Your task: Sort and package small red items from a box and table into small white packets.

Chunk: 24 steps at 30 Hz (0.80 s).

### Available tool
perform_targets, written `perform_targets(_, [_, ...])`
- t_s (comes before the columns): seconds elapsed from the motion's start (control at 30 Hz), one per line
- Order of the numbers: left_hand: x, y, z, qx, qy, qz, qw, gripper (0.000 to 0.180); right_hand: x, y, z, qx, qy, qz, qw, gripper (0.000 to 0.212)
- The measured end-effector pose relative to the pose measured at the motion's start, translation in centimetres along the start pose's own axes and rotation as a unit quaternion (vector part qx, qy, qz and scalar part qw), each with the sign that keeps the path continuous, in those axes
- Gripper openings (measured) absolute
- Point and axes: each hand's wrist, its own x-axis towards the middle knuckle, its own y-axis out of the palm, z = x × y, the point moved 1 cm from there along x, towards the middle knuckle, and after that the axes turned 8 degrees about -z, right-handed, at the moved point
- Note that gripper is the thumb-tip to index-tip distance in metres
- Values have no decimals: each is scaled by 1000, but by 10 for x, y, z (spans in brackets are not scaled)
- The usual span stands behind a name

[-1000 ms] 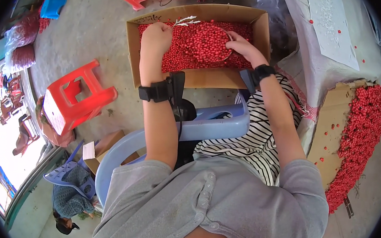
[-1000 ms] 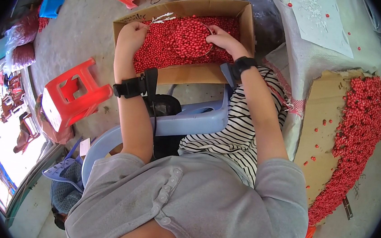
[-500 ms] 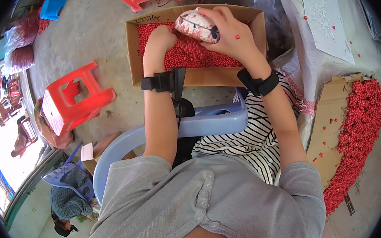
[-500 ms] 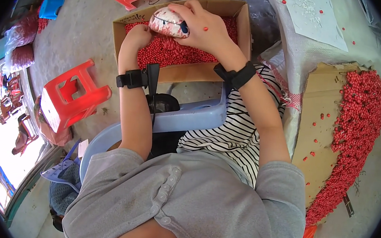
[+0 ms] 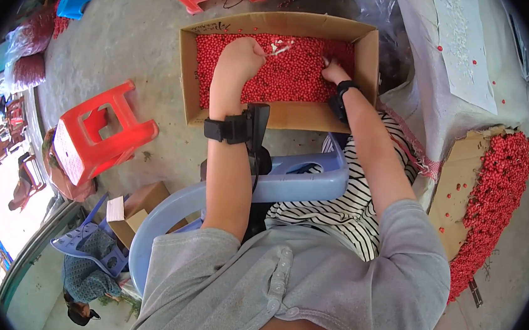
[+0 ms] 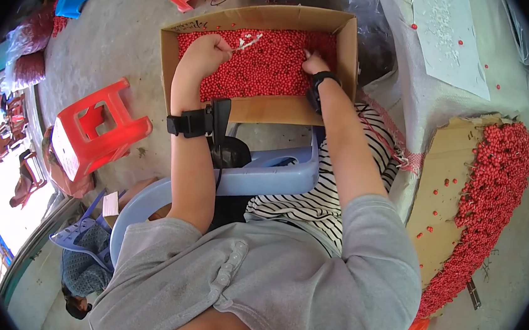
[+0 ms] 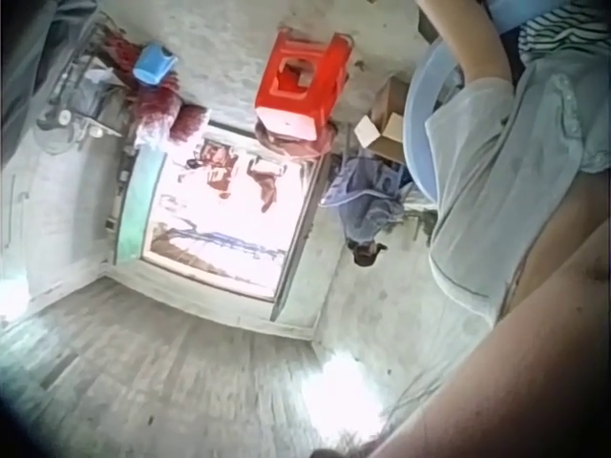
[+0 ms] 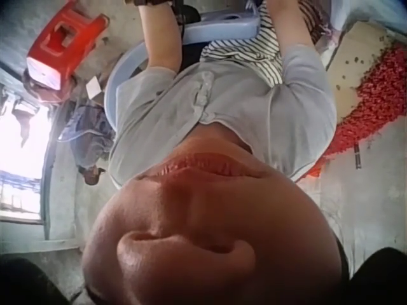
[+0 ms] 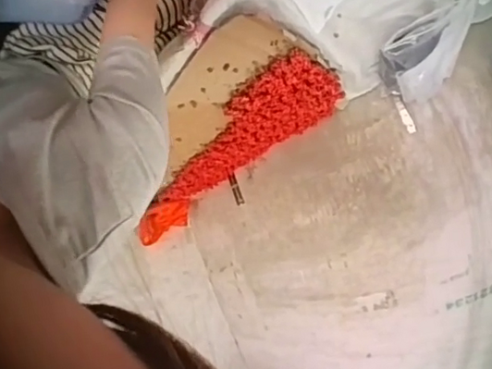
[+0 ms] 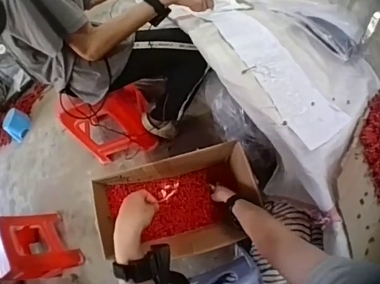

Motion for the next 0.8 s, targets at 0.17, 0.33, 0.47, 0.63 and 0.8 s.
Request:
perform_targets(0.17, [-9,-7,5,-3,-23,-5,1000,10,-7,30,-15,324,51,234,915,68])
perform_targets(0.33, [-7,-10,7,0,-59,1,998,10,-30,0,0,382,27,195,903,65])
perform_targets(0.47, [-10,-15,27,31,-86,-23,996,11,-95,-63,58,415,4,136,899,60])
perform_targets(0.63, [-4,-5,19,94,-89,-5,992,13,-125,-113,69,406,-140,-12,903,58])
perform_targets(0.8, [-2,-2,21,100,-91,19,991,16,-181,-148,124,192,-332,-177,906,64])
